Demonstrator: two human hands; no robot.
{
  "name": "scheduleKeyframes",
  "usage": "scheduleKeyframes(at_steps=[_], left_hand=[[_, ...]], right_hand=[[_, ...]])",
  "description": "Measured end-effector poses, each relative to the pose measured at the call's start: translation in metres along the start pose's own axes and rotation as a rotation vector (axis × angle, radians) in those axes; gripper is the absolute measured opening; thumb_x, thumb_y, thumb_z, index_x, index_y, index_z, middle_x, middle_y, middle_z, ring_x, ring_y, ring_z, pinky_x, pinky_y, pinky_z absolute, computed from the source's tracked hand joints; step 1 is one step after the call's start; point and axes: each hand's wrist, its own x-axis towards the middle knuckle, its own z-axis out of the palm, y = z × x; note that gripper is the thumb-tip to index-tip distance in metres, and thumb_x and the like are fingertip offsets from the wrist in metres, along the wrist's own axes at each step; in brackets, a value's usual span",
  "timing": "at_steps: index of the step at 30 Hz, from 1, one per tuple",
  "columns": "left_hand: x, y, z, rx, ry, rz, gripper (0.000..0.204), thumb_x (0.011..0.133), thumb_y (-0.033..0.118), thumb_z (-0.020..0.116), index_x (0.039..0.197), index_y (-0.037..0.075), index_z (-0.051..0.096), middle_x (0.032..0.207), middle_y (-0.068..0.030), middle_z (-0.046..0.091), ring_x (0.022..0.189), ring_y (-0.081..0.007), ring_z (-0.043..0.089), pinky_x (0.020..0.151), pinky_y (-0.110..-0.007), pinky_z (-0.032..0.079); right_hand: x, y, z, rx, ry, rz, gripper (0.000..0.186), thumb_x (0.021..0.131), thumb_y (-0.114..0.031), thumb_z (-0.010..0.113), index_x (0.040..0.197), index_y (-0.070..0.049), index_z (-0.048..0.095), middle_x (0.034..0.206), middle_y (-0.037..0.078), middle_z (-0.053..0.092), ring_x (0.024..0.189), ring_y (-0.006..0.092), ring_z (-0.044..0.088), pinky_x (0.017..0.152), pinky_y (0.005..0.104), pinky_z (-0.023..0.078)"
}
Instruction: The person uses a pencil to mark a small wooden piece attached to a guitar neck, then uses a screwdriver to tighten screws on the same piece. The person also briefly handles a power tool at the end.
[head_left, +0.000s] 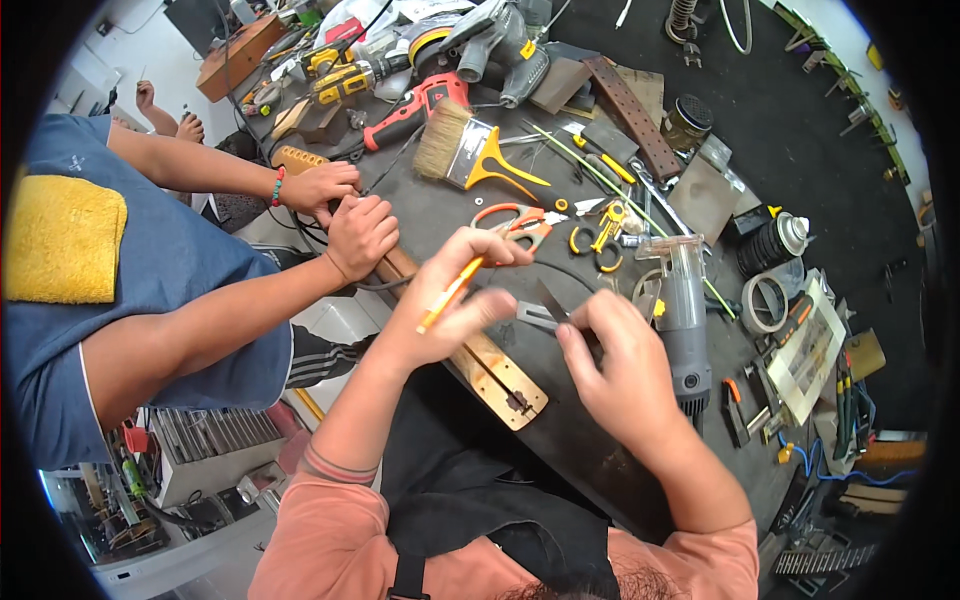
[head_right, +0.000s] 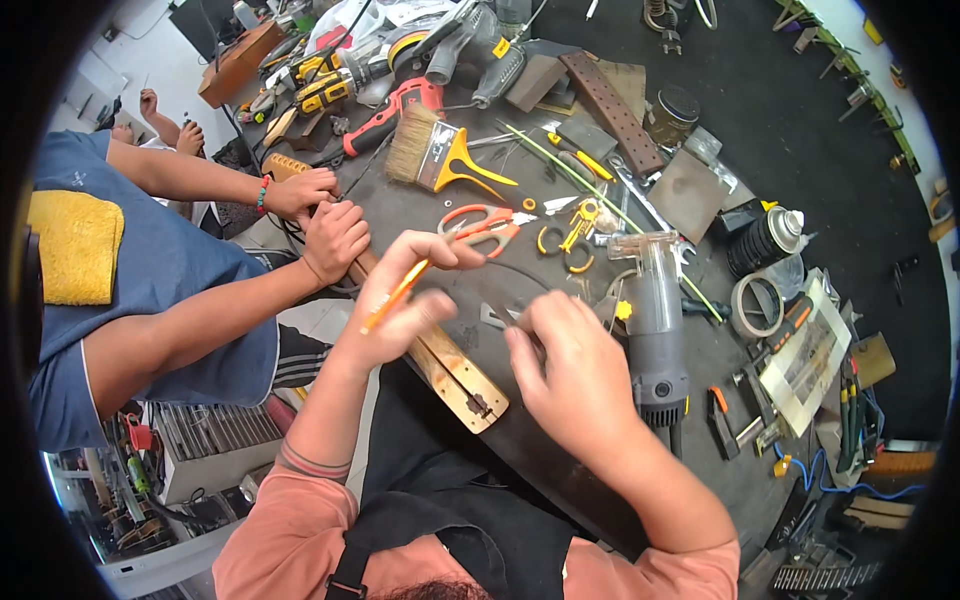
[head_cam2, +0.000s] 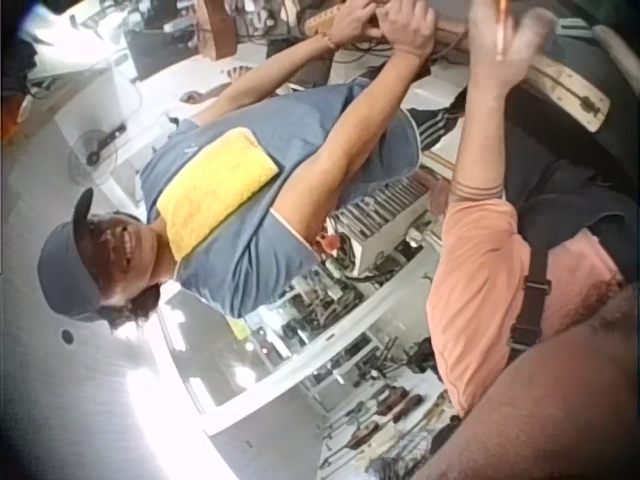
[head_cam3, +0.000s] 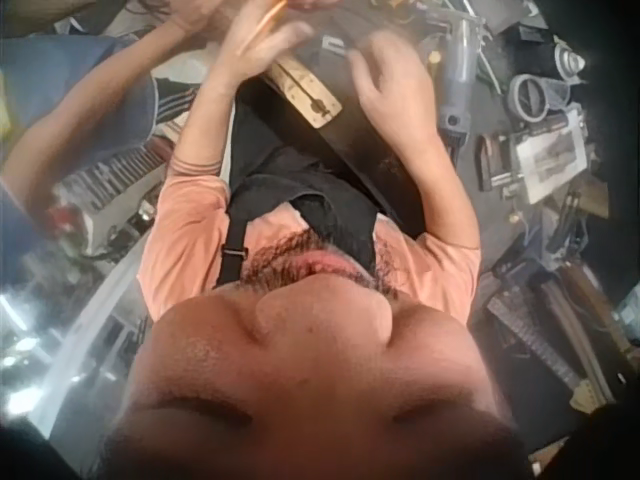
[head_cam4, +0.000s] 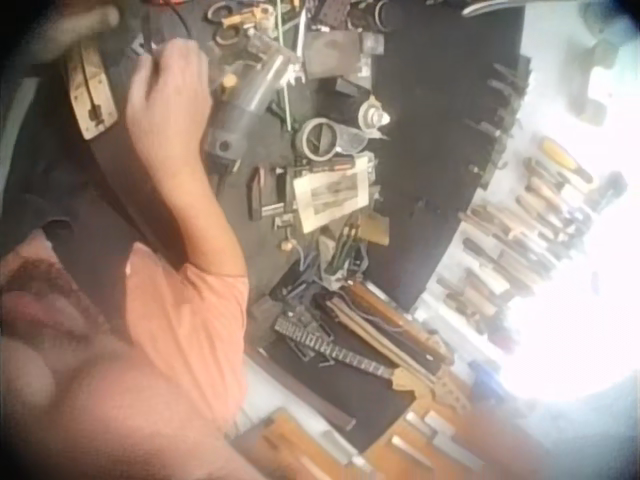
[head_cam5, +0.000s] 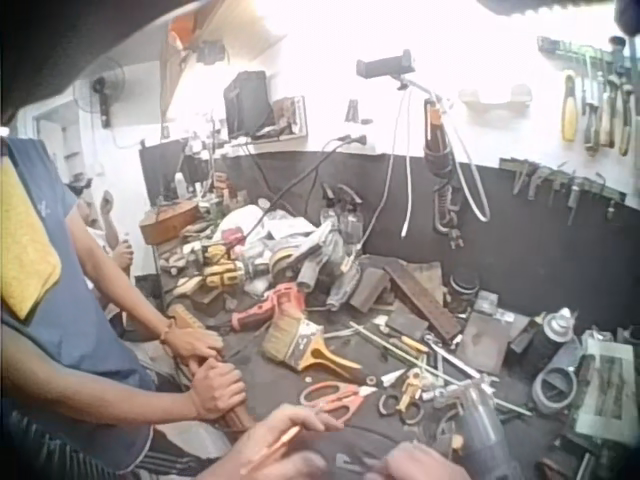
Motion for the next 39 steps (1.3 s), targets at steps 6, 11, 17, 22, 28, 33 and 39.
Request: scheduleKeyframes(at_steps=[6,11,17,22,28,33,39], left_hand=[[0.010,-0.001,0.006,-0.352,0.067,-0.169,0.042,0.097,0.000,0.084,0.118,0.010,0.049,0.117,-0.0116,0.073,0.110,-0.0168,0.069,0.103,-0.035,0.054],[0.025,-0.009,-0.011,-0.418,0.172,-0.120,0.039,0.097,-0.002,0.082,0.116,0.009,0.051,0.111,-0.0084,0.072,0.100,-0.0125,0.069,0.095,-0.031,0.056],[0.033,-0.022,-0.018,-0.427,0.371,-0.037,0.036,0.098,-0.005,0.078,0.120,0.008,0.052,0.104,-0.0044,0.068,0.091,-0.0095,0.066,0.085,-0.027,0.056],[0.023,-0.038,-0.030,-0.408,0.465,-0.075,0.035,0.099,-0.005,0.076,0.122,0.008,0.053,0.106,-0.0037,0.065,0.098,-0.0087,0.064,0.092,-0.026,0.054],[0.030,-0.051,-0.019,-0.510,0.494,-0.095,0.035,0.101,-0.001,0.078,0.124,0.008,0.053,0.108,-0.0055,0.069,0.096,-0.0110,0.069,0.087,-0.031,0.061],[0.020,-0.042,-0.026,-0.549,0.528,-0.094,0.037,0.100,-0.001,0.080,0.124,0.008,0.053,0.108,-0.0054,0.069,0.093,-0.0120,0.071,0.082,-0.033,0.064],[0.009,0.013,0.038,-0.730,0.412,-0.113,0.044,0.095,-0.008,0.081,0.120,0.012,0.051,0.108,-0.0052,0.068,0.095,-0.0142,0.068,0.087,-0.032,0.058]], right_hand=[[0.037,-0.008,-0.004,-0.125,-0.107,-0.066,0.017,0.100,-0.015,0.076,0.100,-0.003,0.064,0.098,0.016,0.067,0.099,0.0400,0.066,0.086,0.0516,0.054],[0.101,0.004,-0.026,-0.362,0.062,-0.358,0.024,0.103,-0.022,0.074,0.118,-0.004,0.072,0.117,0.014,0.073,0.116,0.0391,0.071,0.098,0.0488,0.059],[0.193,-0.002,-0.120,-1.546,-0.592,0.353,0.023,0.095,-0.019,0.075,0.114,-0.011,0.087,0.117,0.015,0.083,0.114,0.0279,0.080,0.092,0.0410,0.064],[0.204,-0.032,-0.079,-0.563,-0.803,-0.090,0.048,0.107,-0.018,0.069,0.154,-0.007,0.064,0.157,0.016,0.065,0.144,0.0369,0.063,0.123,0.0405,0.049],[0.244,-0.004,-0.102,-1.400,-0.368,-0.093,0.032,0.107,-0.020,0.069,0.133,-0.001,0.075,0.137,0.019,0.076,0.124,0.0327,0.075,0.105,0.0420,0.060],[0.186,-0.009,-0.107,-0.336,-0.503,0.145,0.034,0.109,-0.029,0.067,0.111,0.003,0.077,0.097,0.015,0.078,0.084,0.0221,0.074,0.084,0.0425,0.058],[0.031,-0.019,-0.054,0.161,-0.167,0.246,0.037,0.107,-0.028,0.077,0.133,-0.002,0.069,0.125,0.011,0.072,0.112,0.0226,0.071,0.097,0.0381,0.057]])
